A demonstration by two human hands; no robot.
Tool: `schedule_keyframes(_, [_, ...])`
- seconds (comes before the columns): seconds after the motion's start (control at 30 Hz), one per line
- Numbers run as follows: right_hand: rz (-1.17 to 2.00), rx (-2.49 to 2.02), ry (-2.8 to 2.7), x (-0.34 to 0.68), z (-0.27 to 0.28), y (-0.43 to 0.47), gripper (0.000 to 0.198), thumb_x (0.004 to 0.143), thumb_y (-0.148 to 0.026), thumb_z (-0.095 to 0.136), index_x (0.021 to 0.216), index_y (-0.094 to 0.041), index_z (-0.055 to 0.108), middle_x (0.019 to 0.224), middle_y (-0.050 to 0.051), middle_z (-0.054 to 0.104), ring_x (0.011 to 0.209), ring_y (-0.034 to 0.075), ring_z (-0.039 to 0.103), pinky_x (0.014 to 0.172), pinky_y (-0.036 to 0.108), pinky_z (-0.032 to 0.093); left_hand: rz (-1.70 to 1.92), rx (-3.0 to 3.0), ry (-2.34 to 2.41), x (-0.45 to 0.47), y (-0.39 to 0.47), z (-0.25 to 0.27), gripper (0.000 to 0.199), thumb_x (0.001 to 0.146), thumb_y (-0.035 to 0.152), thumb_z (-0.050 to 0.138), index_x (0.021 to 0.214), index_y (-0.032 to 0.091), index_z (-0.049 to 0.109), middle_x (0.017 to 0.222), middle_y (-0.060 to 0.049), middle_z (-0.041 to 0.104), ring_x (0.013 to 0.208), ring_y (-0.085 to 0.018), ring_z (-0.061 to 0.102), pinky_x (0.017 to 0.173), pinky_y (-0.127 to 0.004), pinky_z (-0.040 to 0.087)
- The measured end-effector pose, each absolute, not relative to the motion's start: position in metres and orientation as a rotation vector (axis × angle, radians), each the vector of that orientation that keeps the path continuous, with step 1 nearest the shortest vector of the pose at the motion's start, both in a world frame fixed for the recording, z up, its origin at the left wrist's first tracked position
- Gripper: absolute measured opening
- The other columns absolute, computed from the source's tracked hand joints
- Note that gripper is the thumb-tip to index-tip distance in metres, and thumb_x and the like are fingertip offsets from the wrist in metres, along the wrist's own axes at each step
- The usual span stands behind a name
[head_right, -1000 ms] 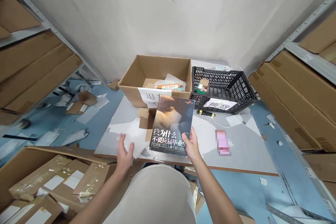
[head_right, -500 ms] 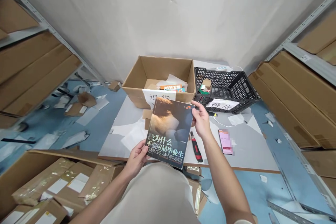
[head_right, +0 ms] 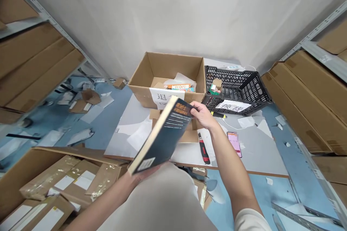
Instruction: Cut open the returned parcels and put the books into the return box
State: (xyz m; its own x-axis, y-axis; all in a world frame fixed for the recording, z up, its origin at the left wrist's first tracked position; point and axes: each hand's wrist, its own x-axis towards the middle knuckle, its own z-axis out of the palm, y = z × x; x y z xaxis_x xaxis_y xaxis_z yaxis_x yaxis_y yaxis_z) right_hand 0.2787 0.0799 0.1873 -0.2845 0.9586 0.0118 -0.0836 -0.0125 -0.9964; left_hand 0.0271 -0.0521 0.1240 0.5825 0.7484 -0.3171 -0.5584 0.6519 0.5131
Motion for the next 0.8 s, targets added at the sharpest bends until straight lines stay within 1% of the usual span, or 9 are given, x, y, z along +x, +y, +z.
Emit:
schedule_keyframes(0.07, [1.412, -1.098, -1.394, 0.281, 0.187, 0.082, 0.034, 0.071, -0.053, 0.067, 0.078, -0.02, 0.06, 0.067, -0.003, 0.056, 0.058, 0.011, 0.05, 0.052, 0.023, 0.04, 0.838, 0.366, 0.472, 0.015, -0.053, 0.123, 0.068, 0.075, 0.069, 0.049, 0.116, 0.015, 0.061, 0.113, -0.011, 0.065, 0.114, -0.031, 0.054, 0.099, -0.046, 0.039])
schedule_keyframes(0.13, [1.338, -1.206, -1.427, 0.283, 0.187, 0.084, 0.033, 0.074, -0.052, 0.064, 0.076, -0.019, 0.061, 0.065, -0.003, 0.056, 0.057, 0.01, 0.048, 0.051, 0.022, 0.037, 0.866, 0.388, 0.455, 0.003, -0.053, 0.122, 0.082, 0.066, 0.075, 0.053, 0.121, 0.014, 0.056, 0.116, -0.015, 0.063, 0.113, -0.034, 0.054, 0.098, -0.05, 0.039])
schedule_keyframes(0.17, [1.293, -1.248, -1.428, 0.283, 0.187, 0.085, 0.032, 0.075, -0.051, 0.063, 0.075, -0.019, 0.061, 0.065, -0.003, 0.056, 0.057, 0.01, 0.047, 0.051, 0.022, 0.037, 0.876, 0.424, 0.505, -0.001, -0.052, 0.121, 0.082, 0.063, 0.072, 0.061, 0.122, 0.015, 0.055, 0.116, -0.016, 0.063, 0.11, -0.034, 0.056, 0.095, -0.05, 0.042])
schedule_keyframes(0.23, [1.233, -1.289, -1.402, 0.283, 0.187, 0.087, 0.032, 0.076, -0.051, 0.062, 0.074, -0.018, 0.063, 0.065, -0.002, 0.057, 0.059, 0.01, 0.048, 0.052, 0.021, 0.036, 0.891, 0.525, 0.728, -0.003, -0.052, 0.119, 0.071, 0.063, 0.055, 0.073, 0.12, 0.018, 0.055, 0.111, -0.012, 0.065, 0.098, -0.028, 0.062, 0.085, -0.041, 0.05])
schedule_keyframes(0.3, [1.243, -1.28, -1.325, 0.282, 0.187, 0.088, 0.033, 0.076, -0.051, 0.062, 0.078, -0.018, 0.064, 0.069, -0.001, 0.06, 0.061, 0.011, 0.049, 0.053, 0.021, 0.037, 0.895, 0.599, 0.945, 0.002, -0.051, 0.115, 0.055, 0.067, 0.042, 0.075, 0.115, 0.021, 0.057, 0.106, -0.007, 0.066, 0.087, -0.02, 0.064, 0.073, -0.03, 0.053])
schedule_keyframes(0.37, [1.276, -1.259, -1.214, 0.282, 0.187, 0.088, 0.035, 0.074, -0.052, 0.064, 0.084, -0.018, 0.065, 0.073, 0.0, 0.061, 0.061, 0.011, 0.05, 0.052, 0.021, 0.037, 0.904, 0.608, 1.025, 0.011, -0.053, 0.113, 0.046, 0.071, 0.04, 0.072, 0.11, 0.021, 0.058, 0.104, -0.005, 0.066, 0.082, -0.016, 0.064, 0.066, -0.025, 0.053])
schedule_keyframes(0.5, [1.303, -1.246, -1.082, 0.285, 0.187, 0.085, 0.037, 0.07, -0.051, 0.068, 0.087, -0.019, 0.064, 0.073, 0.0, 0.061, 0.058, 0.01, 0.049, 0.048, 0.02, 0.037, 0.921, 0.551, 0.989, 0.023, -0.057, 0.112, 0.046, 0.072, 0.04, 0.071, 0.11, 0.021, 0.056, 0.102, -0.005, 0.065, 0.083, -0.016, 0.064, 0.067, -0.026, 0.054])
schedule_keyframes(0.7, [1.312, -1.224, -1.049, 0.289, 0.187, 0.085, 0.032, 0.069, -0.048, 0.07, 0.083, -0.02, 0.063, 0.067, -0.003, 0.058, 0.054, 0.009, 0.048, 0.046, 0.019, 0.038, 0.907, 0.56, 0.981, 0.025, -0.058, 0.113, 0.048, 0.072, 0.04, 0.071, 0.113, 0.021, 0.055, 0.103, -0.006, 0.065, 0.083, -0.016, 0.064, 0.065, -0.026, 0.055])
schedule_keyframes(0.8, [1.316, -1.21, -1.034, 0.29, 0.188, 0.084, 0.031, 0.069, -0.048, 0.07, 0.083, -0.021, 0.063, 0.069, -0.003, 0.06, 0.054, 0.009, 0.05, 0.047, 0.02, 0.04, 0.908, 0.559, 0.967, 0.026, -0.057, 0.114, 0.049, 0.073, 0.039, 0.071, 0.115, 0.021, 0.054, 0.103, -0.005, 0.064, 0.081, -0.016, 0.064, 0.065, -0.027, 0.055])
